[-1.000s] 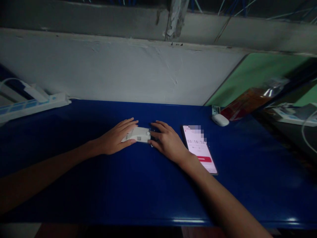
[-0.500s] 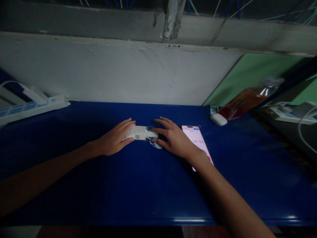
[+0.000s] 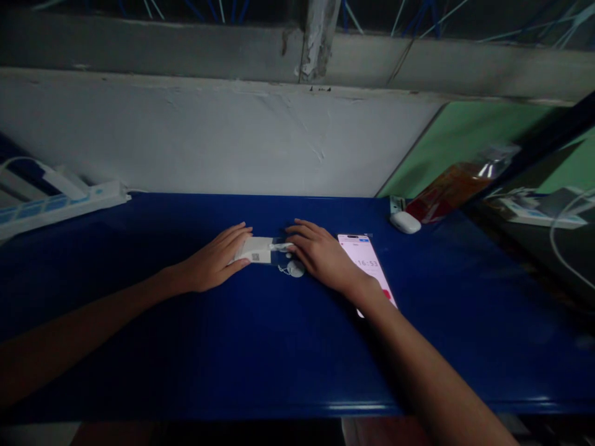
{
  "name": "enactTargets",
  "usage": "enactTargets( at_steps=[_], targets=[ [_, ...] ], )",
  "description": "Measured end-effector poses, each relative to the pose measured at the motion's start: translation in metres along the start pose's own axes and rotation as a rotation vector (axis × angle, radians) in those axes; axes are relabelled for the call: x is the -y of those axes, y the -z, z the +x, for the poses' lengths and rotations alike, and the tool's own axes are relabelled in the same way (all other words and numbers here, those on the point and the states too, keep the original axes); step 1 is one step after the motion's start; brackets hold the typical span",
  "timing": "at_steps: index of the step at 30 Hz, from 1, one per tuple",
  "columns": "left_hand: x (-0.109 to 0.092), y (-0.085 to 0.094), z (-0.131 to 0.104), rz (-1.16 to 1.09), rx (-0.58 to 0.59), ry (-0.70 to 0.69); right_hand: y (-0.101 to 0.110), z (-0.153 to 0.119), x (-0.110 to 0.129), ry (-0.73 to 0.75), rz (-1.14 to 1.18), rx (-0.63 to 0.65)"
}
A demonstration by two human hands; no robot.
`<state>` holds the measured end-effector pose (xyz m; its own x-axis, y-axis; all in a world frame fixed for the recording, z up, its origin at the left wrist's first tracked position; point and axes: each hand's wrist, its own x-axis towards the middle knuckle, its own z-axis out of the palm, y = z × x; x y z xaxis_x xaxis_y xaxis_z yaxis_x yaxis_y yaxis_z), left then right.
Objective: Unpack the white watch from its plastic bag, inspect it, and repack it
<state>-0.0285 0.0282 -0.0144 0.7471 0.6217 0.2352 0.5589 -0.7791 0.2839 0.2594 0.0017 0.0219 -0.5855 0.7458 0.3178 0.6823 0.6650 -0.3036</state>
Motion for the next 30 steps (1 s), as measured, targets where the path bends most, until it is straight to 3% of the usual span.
enactTargets(
  at_steps=[6, 9, 11, 15, 21, 26, 30],
  targets=[
    [-0.002, 0.002, 0.0, -0.008, -0.012, 0.013, 0.015, 0.0, 0.0, -0.238, 0.161, -0.38],
    [-0.004, 0.003, 0.0, 0.006, -0.013, 0.016, 0.013, 0.003, 0.001, -0.424, 0.481, -0.576],
    [-0.005, 0.003, 0.0, 0.022, -0.012, 0.022, 0.01, 0.006, 0.0, -0.51, 0.774, -0.619],
    [-0.006, 0.004, 0.001, 0.037, -0.01, 0.027, 0.005, 0.009, -0.001, -0.599, 1.14, -0.48],
    [-0.019, 0.023, 0.01, -0.092, -0.062, -0.021, 0.013, 0.018, 0.024, -0.521, 1.115, -0.273],
    [-0.049, 0.04, 0.019, -0.426, -0.129, -0.107, 0.023, 0.054, 0.056, -0.44, 1.332, -0.221],
    [-0.07, 0.039, 0.023, -0.879, -0.129, 0.139, 0.014, 0.085, 0.062, -0.263, 1.508, -0.204]
  ],
)
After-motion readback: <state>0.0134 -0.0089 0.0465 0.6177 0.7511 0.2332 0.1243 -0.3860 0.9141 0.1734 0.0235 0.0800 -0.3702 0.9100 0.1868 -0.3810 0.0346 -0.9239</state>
